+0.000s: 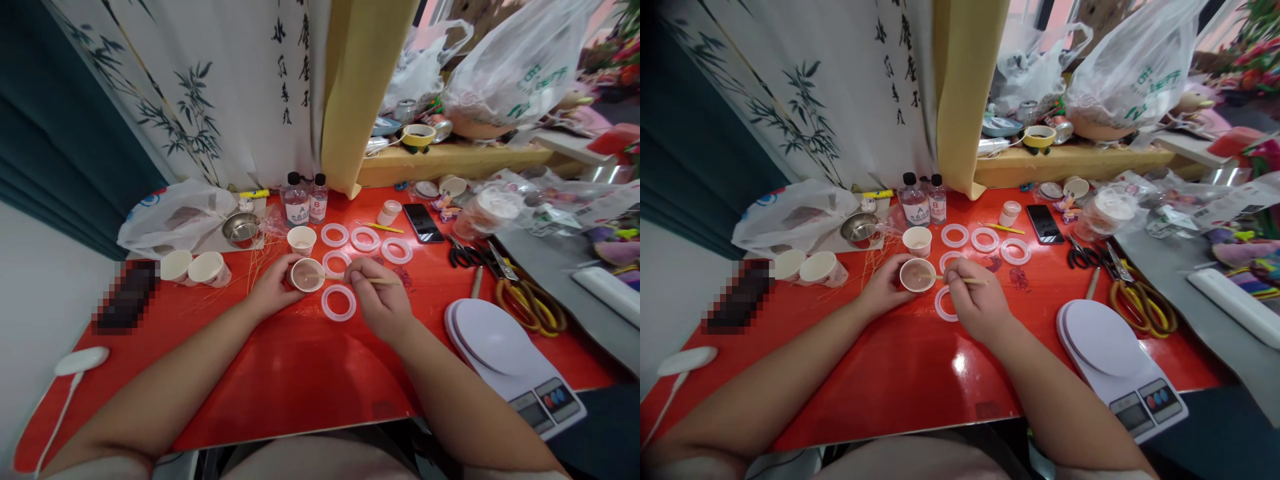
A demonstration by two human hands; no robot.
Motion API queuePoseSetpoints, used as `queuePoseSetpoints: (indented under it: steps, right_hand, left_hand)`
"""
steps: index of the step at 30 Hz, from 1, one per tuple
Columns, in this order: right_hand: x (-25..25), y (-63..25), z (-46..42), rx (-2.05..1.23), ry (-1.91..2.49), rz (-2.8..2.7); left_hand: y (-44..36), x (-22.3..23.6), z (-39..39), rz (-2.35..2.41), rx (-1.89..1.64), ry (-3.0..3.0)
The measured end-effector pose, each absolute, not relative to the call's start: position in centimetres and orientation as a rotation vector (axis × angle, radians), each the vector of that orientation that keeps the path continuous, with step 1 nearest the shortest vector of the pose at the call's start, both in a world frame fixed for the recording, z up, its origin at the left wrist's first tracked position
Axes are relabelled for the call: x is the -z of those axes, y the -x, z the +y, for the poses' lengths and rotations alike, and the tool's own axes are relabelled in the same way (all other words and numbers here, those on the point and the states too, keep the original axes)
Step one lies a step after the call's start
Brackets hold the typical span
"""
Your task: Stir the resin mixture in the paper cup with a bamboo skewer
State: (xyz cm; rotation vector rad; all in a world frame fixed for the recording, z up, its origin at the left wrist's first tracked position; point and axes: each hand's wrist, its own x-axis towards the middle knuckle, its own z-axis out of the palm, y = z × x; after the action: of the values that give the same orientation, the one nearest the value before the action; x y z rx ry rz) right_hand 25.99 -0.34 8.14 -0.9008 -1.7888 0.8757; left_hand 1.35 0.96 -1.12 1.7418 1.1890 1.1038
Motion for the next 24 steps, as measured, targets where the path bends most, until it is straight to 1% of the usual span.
queuePoseSetpoints:
  steps: [2, 6, 10, 14, 17, 21, 24]
  right_hand:
    - [-8.15, -25.99, -0.34, -0.93, 0.876, -1.783]
    - [-8.15, -26.06, -0.26, -0.866, 0.896, -1.8]
    - [-8.11, -26.17, -0.21, -0.965, 0.932, -1.774]
    - [-8.05, -26.21, -0.3, -0.922, 0.948, -1.785]
    - [-8.1, -26.14, -0.34, -1.003, 0.964, -1.734]
    - [-8.12, -26.05, -0.24, -0.969, 0.987, -1.692]
    - [-7.98, -25.99, -0.14, -1.007, 0.974, -1.678]
  left_hand:
    - [-1.38, 1.13, 0.95, 1.182, -1.112, -1.729]
    - [-1.44, 1.18, 0.95, 1.192, -1.117, -1.727]
    - [-1.48, 1.14, 0.97, 1.18, -1.116, -1.718]
    - [-1.45, 1.11, 0.98, 1.179, -1.115, -1.732]
    - [-1.42, 1.14, 0.98, 1.184, -1.118, -1.751]
    - [-1.4, 1.08, 0.96, 1.191, -1.114, -1.759]
    - [-1.34, 1.06, 0.98, 1.189, -1.116, -1.77]
